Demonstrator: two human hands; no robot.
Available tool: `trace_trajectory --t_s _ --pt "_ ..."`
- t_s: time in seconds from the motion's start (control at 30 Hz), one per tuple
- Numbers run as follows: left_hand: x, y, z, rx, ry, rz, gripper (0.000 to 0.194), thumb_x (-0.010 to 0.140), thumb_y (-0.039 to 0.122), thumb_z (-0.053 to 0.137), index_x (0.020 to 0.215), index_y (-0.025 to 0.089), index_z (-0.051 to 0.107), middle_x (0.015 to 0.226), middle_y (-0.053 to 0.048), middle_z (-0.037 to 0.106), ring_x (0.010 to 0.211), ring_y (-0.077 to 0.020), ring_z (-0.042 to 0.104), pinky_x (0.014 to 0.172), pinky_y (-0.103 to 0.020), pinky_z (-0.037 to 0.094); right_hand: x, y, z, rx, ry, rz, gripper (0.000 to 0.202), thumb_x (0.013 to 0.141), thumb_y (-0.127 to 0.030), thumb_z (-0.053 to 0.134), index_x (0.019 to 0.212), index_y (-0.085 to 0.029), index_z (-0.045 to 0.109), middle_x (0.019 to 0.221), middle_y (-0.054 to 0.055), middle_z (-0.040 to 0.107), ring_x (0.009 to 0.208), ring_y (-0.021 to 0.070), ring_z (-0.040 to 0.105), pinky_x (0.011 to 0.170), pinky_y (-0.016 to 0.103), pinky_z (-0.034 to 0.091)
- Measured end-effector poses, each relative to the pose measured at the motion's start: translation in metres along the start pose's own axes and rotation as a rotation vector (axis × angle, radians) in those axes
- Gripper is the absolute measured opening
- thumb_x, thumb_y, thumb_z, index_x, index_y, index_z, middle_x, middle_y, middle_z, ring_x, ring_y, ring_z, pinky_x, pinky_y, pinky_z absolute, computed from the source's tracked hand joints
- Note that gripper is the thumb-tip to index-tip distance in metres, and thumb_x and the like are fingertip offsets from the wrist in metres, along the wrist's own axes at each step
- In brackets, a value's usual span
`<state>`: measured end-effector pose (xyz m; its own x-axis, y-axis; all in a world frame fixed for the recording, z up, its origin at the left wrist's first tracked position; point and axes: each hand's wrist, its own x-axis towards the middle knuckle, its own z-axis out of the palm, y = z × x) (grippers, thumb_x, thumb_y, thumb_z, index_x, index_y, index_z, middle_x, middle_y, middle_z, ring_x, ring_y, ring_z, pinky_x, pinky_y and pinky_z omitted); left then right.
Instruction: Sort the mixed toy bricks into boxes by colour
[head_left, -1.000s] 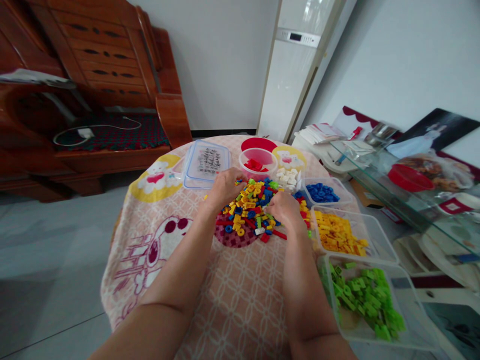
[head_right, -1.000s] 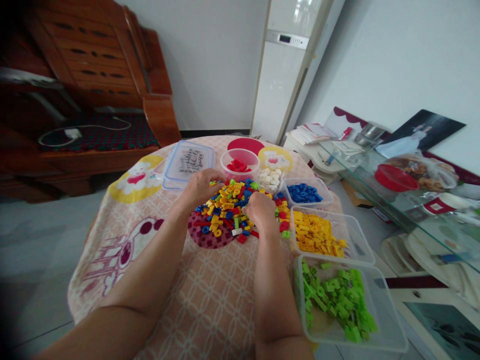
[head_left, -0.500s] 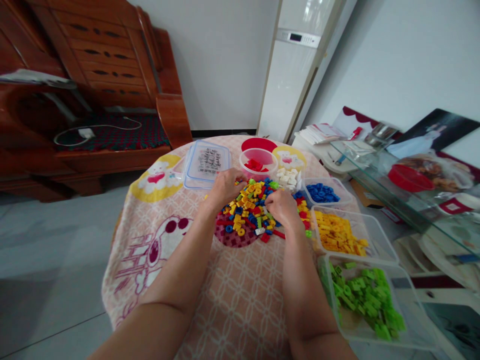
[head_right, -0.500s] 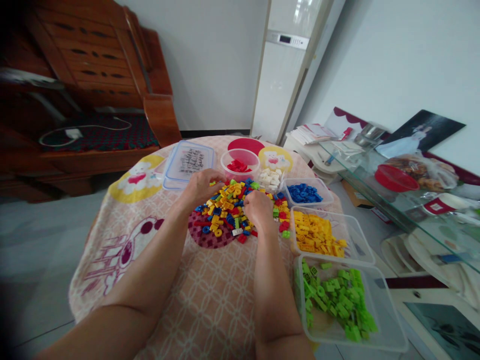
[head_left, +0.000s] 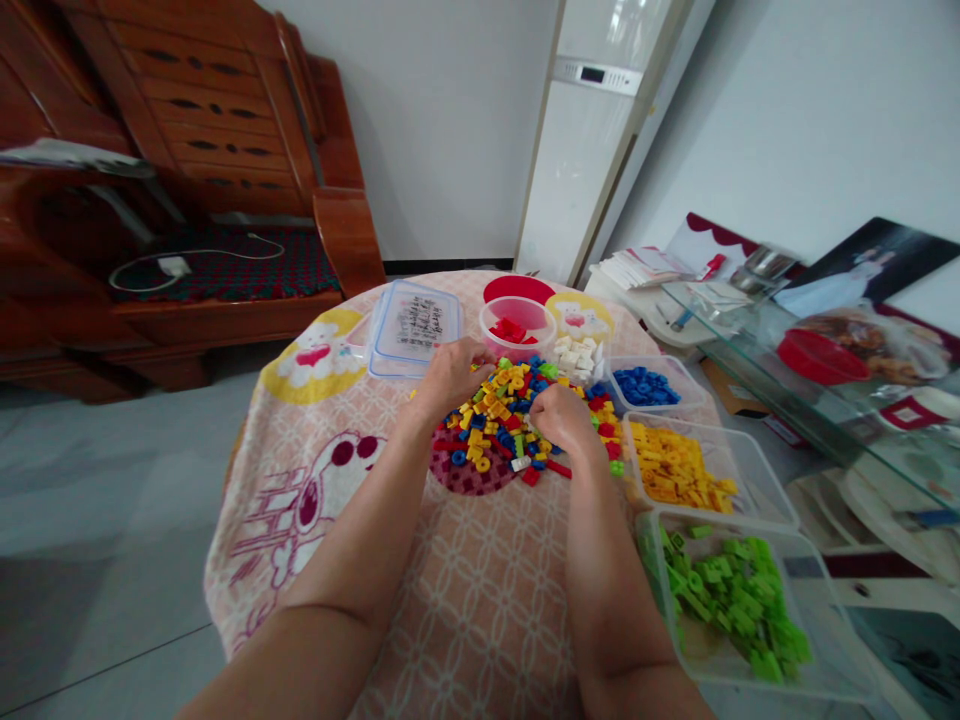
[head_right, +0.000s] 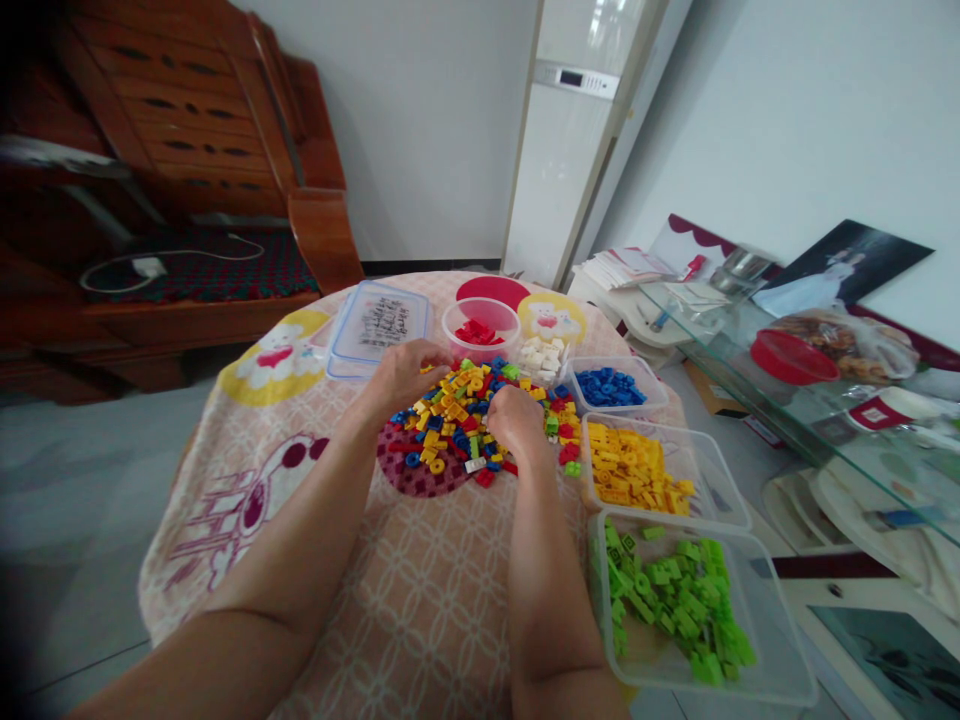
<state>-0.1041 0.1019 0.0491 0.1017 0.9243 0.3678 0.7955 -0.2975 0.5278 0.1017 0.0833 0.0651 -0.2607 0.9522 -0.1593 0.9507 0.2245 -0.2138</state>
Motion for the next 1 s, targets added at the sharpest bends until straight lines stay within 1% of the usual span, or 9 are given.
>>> trace_trajectory --t_s 0.23,0.37,0.43,0.5,0.6,0.67,0.8,0.87,1.0 --pt "0.000 0.000 -0.001 0.007 -0.014 -0.004 0.024 0.084 0.024 0.059 0.093 0.018 0.080 0.099 -0.007 0.079 0.090 -0.0209 0.070 0.087 -0.031 0.053 -0.001 0.021 0.000 0.299 0.045 -0.013 0.023 0.080 -0.010 0.060 0.079 -0.017 0.081 0.062 0.003 0.073 0.066 0.0163 0.072 0.069 0.022 0.051" --pt "0.000 0.001 -0.001 -0.002 -0.008 -0.004 0.023 0.084 0.024 0.059 0.092 0.019 0.080 0.098 -0.007 0.079 0.090 -0.0206 0.070 0.087 -0.030 0.053 0.002 0.034 0.004 0.675 0.132 0.017 0.015 0.075 -0.017 0.061 0.072 -0.017 0.075 0.053 -0.001 0.066 0.048 0.0125 0.062 0.051 0.019 0.047" --pt "0.000 0.001 -0.001 -0.008 -0.005 -0.008 0.023 0.083 0.024 0.059 0.091 0.019 0.080 0.098 -0.007 0.079 0.091 -0.0208 0.070 0.087 -0.030 0.053 0.007 0.039 0.006 0.893 0.247 0.062 0.013 0.072 -0.023 0.063 0.073 -0.016 0.074 0.052 -0.002 0.066 0.044 0.0123 0.060 0.044 0.018 0.044" --pt "0.000 0.002 0.000 -0.008 -0.011 -0.002 0.022 0.083 0.024 0.059 0.090 0.019 0.080 0.097 -0.007 0.079 0.090 -0.0209 0.070 0.087 -0.030 0.054 0.014 0.043 0.007 1.099 0.445 0.139 0.017 0.069 -0.029 0.066 0.076 -0.015 0.073 0.053 -0.001 0.067 0.044 0.0145 0.062 0.042 0.020 0.047" --pt "0.001 0.002 0.001 -0.010 -0.027 0.013 0.022 0.084 0.024 0.059 0.089 0.019 0.080 0.098 -0.007 0.079 0.089 -0.0208 0.070 0.087 -0.030 0.054 0.024 0.046 0.010 1.317 0.773 0.251 0.029 0.066 -0.031 0.068 0.088 -0.014 0.074 0.059 0.001 0.070 0.054 0.0197 0.071 0.048 0.026 0.057" --pt "0.000 0.002 0.002 -0.012 -0.029 0.012 0.022 0.084 0.024 0.059 0.089 0.019 0.080 0.099 -0.007 0.079 0.090 -0.0209 0.071 0.087 -0.031 0.054 0.028 0.048 0.012 1.358 0.883 0.266 0.037 0.066 -0.031 0.068 0.098 -0.013 0.075 0.065 0.001 0.073 0.064 0.0222 0.075 0.054 0.029 0.061" --pt "-0.001 0.007 0.001 -0.027 -0.030 0.008 0.020 0.082 0.022 0.061 0.088 0.018 0.080 0.094 -0.006 0.079 0.087 -0.0205 0.071 0.084 -0.030 0.053 0.028 0.050 0.014 1.307 0.851 0.237 0.045 0.068 -0.031 0.065 0.107 -0.011 0.075 0.069 0.003 0.075 0.068 0.0237 0.076 0.056 0.030 0.061" --pt "-0.002 0.014 0.001 -0.064 -0.071 0.019 0.018 0.081 0.020 0.062 0.087 0.018 0.079 0.087 -0.004 0.079 0.081 -0.0191 0.070 0.079 -0.028 0.053 0.027 0.049 0.014 1.276 0.824 0.227 0.044 0.071 -0.032 0.062 0.108 -0.011 0.076 0.068 0.004 0.075 0.065 0.0239 0.075 0.056 0.031 0.061" --pt "-0.008 0.038 0.001 -0.072 -0.327 0.131 0.012 0.078 0.017 0.070 0.086 0.019 0.079 0.082 -0.001 0.078 0.076 -0.0179 0.071 0.072 -0.025 0.052 0.025 0.046 0.013 1.233 0.804 0.222 0.042 0.073 -0.031 0.059 0.106 -0.011 0.076 0.064 0.004 0.073 0.061 0.0236 0.073 0.056 0.032 0.060"
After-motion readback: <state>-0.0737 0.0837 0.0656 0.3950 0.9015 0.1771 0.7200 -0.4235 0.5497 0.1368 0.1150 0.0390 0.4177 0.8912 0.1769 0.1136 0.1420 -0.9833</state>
